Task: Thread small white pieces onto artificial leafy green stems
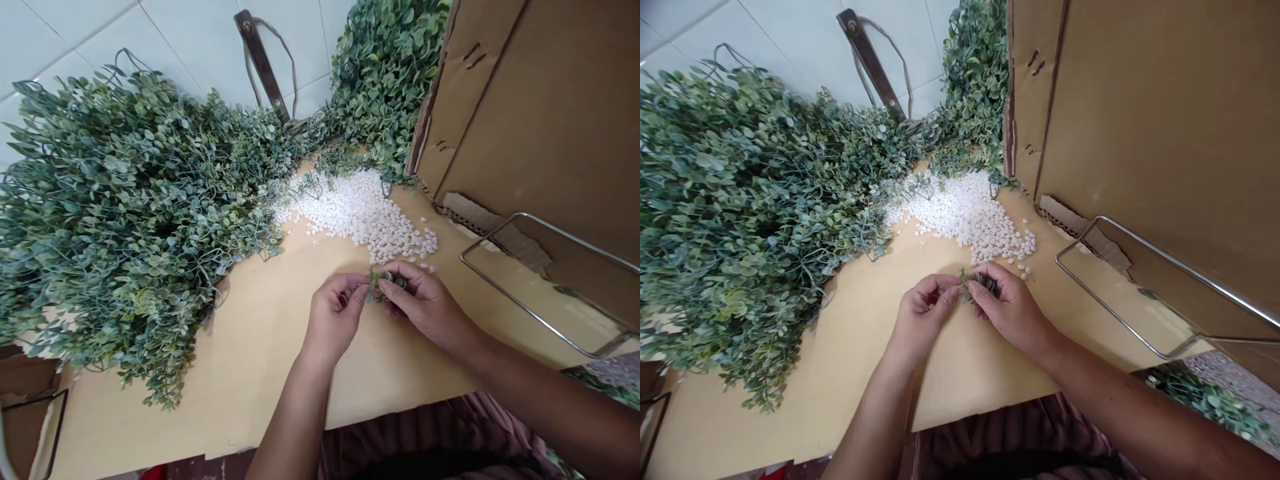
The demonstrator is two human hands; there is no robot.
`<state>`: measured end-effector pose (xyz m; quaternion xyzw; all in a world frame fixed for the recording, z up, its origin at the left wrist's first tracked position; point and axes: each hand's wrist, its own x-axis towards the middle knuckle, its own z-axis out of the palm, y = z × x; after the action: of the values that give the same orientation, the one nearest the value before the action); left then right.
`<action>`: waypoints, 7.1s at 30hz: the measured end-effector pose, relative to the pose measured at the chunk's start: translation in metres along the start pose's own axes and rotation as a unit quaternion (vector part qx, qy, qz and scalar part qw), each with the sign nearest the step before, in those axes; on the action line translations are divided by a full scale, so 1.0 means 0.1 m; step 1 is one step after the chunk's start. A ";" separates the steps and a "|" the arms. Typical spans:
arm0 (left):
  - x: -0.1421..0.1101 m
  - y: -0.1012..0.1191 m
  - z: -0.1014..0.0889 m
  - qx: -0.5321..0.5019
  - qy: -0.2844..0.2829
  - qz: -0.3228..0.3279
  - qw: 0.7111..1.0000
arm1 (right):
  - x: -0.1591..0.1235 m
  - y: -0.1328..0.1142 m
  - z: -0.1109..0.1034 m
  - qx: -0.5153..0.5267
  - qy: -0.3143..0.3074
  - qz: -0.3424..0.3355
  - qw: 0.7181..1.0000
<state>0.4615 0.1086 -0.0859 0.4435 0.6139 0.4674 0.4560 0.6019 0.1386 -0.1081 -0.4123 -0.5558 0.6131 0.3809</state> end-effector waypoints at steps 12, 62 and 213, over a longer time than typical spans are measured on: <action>0.00 -0.06 0.01 -0.104 0.050 -0.039 0.993 | -0.01 -0.03 0.08 0.015 -0.003 0.000 1.000; -0.11 -0.04 -0.05 -0.206 0.086 -0.098 0.970 | -0.07 -0.02 0.09 -0.172 -0.052 -0.155 0.971; 0.82 -0.09 0.18 0.419 0.072 0.104 0.899 | -0.05 -0.04 -0.03 -0.075 -0.008 -0.055 0.996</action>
<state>0.4627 0.1897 -0.1091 0.6198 0.7346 0.2430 0.1312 0.6068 0.1361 -0.1036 -0.4037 -0.6247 0.5514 0.3778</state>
